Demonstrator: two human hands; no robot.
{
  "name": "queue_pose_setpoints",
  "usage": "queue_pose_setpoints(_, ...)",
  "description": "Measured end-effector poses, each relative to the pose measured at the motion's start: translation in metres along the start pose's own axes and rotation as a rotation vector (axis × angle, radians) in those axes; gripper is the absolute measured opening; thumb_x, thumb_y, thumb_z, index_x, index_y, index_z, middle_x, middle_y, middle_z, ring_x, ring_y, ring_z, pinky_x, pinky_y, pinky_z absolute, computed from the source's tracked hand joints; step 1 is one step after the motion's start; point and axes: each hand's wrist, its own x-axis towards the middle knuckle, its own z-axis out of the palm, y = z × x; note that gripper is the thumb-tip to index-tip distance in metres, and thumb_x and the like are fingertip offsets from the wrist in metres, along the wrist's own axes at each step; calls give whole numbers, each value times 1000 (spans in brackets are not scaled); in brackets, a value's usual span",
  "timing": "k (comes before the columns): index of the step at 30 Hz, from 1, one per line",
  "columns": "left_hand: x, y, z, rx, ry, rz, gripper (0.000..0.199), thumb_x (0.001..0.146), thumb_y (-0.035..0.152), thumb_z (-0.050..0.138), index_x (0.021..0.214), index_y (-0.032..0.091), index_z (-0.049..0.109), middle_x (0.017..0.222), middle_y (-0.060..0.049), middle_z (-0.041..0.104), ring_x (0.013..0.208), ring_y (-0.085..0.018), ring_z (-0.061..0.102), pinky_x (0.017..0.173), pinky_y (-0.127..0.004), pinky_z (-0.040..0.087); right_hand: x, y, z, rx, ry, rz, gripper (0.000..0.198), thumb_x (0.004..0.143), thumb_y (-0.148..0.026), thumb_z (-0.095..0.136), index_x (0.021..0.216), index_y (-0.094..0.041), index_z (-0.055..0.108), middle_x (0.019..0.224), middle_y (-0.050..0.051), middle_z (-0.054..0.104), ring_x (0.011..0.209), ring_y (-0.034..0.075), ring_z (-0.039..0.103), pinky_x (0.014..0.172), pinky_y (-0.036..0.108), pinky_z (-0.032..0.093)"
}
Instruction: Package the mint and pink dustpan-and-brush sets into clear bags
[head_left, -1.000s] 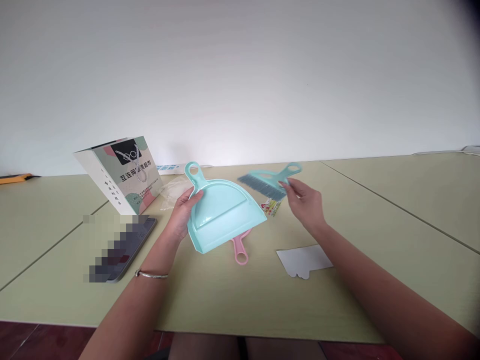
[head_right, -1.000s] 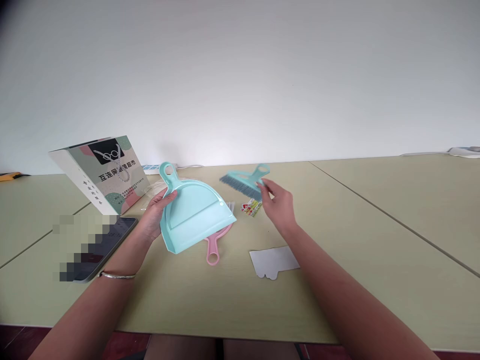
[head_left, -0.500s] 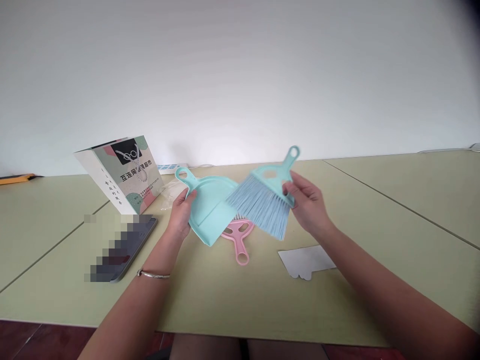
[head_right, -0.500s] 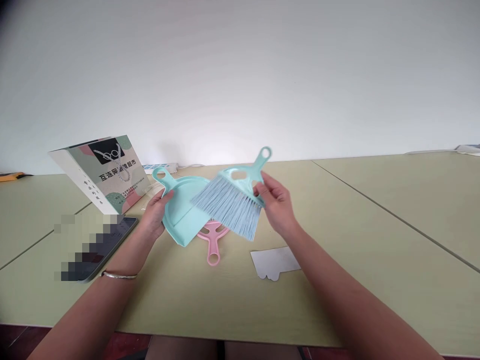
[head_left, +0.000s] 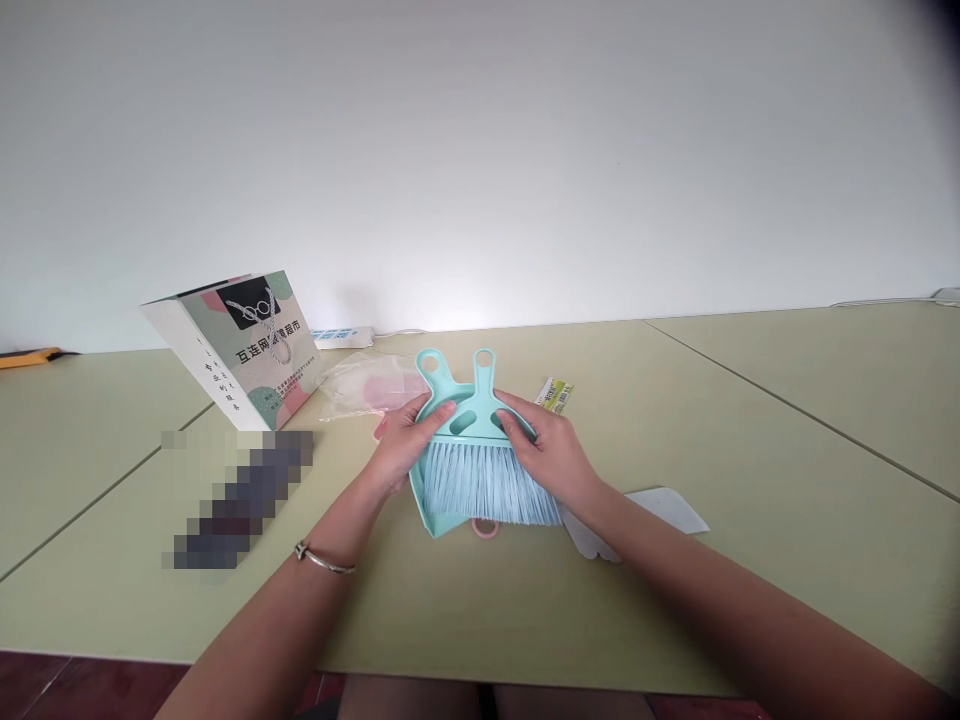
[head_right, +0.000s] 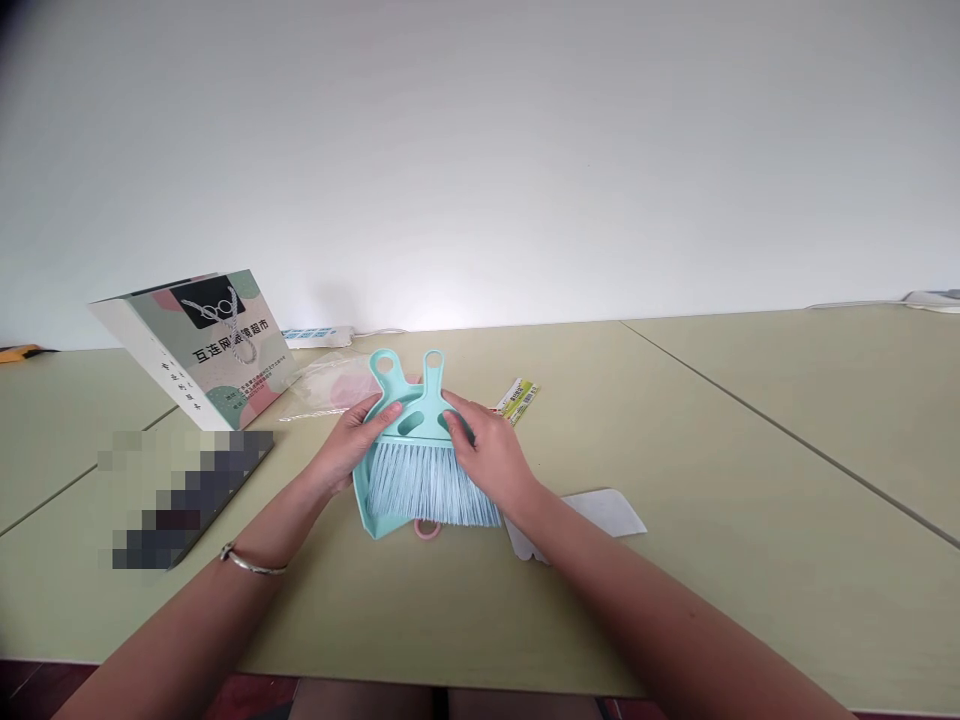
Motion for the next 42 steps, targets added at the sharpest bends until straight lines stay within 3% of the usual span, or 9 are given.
queue_pose_setpoints(3, -3, 0, 3, 100, -130, -49, 34, 65, 40, 73, 94, 22, 68, 91, -4, 70, 80, -20, 64, 70, -28, 48, -1, -4, 3, -95, 11, -111, 33, 89, -31, 41, 111, -20, 63, 86, 8, 66, 80, 23, 59, 72, 37, 48)
queue_pose_setpoints(12, -7, 2, 5, 179, -227, -32, 40, 70, 45, 66, 100, 19, 64, 94, -4, 67, 82, -18, 61, 73, -28, 45, -1, -1, 4, -280, 113, -367, 21, 90, -17, 42, 100, -19, 60, 86, 7, 56, 79, 21, 50, 72, 37, 45)
queue_pose_setpoints(17, -8, 1, 6, 315, -246, 9, 35, 73, 48, 62, 94, 19, 67, 88, -1, 65, 83, -18, 59, 74, -27, 45, -4, -6, 2, -366, 94, -411, 20, 88, -12, 42, 97, -19, 59, 87, 7, 56, 79, 21, 48, 72, 36, 44)
queue_pose_setpoints(21, -7, -2, 7, 359, -263, 45, 33, 75, 49, 57, 85, 19, 68, 83, -2, 65, 81, -18, 58, 77, -29, 45, -4, -6, 1, -414, 87, -325, 16, 87, -16, 45, 95, -20, 58, 92, 9, 57, 85, 23, 49, 77, 40, 42)
queue_pose_setpoints(24, -6, -3, 7, 358, -254, 23, 35, 76, 51, 55, 87, 19, 68, 86, -2, 65, 82, -18, 58, 78, -29, 44, -1, -4, -3, -303, 54, -147, 16, 85, -26, 50, 98, -18, 55, 98, 10, 57, 90, 25, 51, 80, 42, 43)
queue_pose_setpoints(29, -4, -4, 3, 475, -262, -36, 38, 74, 55, 53, 74, 18, 65, 68, 0, 59, 66, -16, 53, 64, -27, 40, 3, -2, -9, 36, -330, 208, 30, 87, -40, 44, 107, -23, 57, 103, 5, 65, 91, 21, 60, 79, 37, 47)
queue_pose_setpoints(31, -2, -7, 1, 547, -274, -47, 40, 74, 56, 52, 68, 17, 62, 59, 1, 51, 58, -14, 47, 57, -26, 35, 2, -2, -8, 90, -386, 220, 31, 87, -38, 42, 108, -23, 60, 106, 4, 67, 95, 20, 61, 85, 37, 46)
queue_pose_setpoints(35, 1, -9, -1, 597, -259, -18, 41, 74, 55, 50, 60, 17, 56, 54, 3, 42, 53, -12, 38, 53, -26, 28, 1, -1, -4, 91, -356, 187, 34, 86, -35, 43, 112, -23, 62, 117, 5, 64, 104, 22, 59, 90, 38, 45)
queue_pose_setpoints(42, 0, -5, 1, 619, -229, -41, 45, 71, 51, 55, 48, 19, 34, 50, 5, 28, 49, -9, 27, 49, -25, 20, -4, -9, 4, 89, -310, 234, 32, 82, -34, 47, 107, -22, 63, 105, 6, 68, 96, 23, 61, 81, 37, 47)
